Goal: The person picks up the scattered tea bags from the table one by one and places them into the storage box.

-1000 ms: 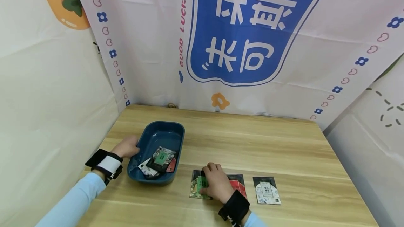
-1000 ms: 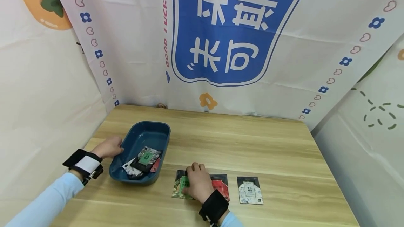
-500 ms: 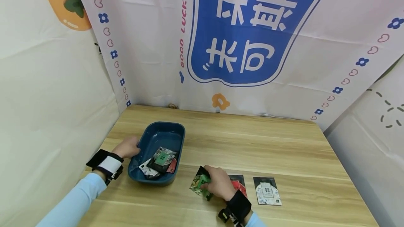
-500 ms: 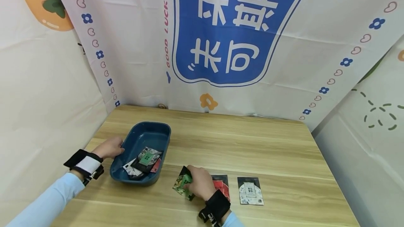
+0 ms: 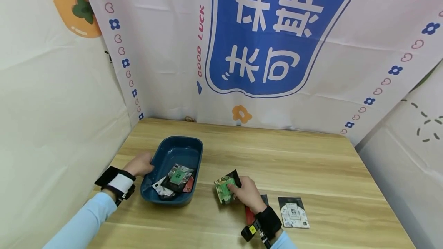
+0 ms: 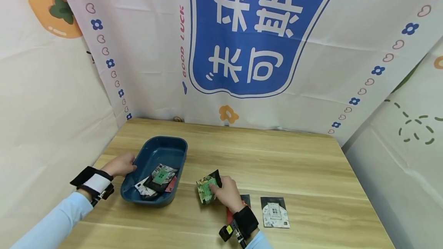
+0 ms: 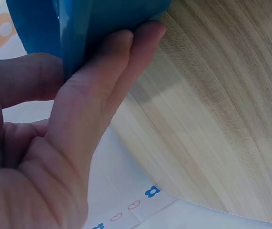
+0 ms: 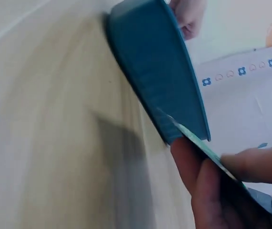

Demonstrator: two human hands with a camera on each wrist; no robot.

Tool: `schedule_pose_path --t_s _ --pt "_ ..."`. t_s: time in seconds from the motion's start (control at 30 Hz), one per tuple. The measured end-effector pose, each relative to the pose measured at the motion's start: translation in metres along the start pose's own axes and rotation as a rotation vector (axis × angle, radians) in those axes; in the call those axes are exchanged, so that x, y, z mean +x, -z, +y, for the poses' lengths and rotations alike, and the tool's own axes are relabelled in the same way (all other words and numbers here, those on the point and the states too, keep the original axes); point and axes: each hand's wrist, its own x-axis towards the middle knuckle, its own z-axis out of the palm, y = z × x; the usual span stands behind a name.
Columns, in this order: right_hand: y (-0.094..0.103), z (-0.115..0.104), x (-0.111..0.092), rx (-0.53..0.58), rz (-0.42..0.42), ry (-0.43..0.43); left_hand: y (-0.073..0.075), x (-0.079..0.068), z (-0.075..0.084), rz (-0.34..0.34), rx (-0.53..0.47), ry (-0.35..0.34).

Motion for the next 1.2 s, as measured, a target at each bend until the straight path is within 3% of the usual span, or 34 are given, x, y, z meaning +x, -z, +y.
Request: schedule_pose_path --t_s 0.33,0.77,1.2 --pt "0.007 -0.002 0.009 0.151 0.118 -0.098 -0.004 0.000 -0.002 -0.007 -0.008 0.008" --pt "0.008 -0.001 0.020 0.201 0.186 -0.163 -0.005 -0.004 -0.001 -0.027 -0.006 0.037" --pt "0.010 -0.006 0.031 0.214 0.210 -0.118 -0.001 -0.002 0.000 0.000 -0.017 0.010"
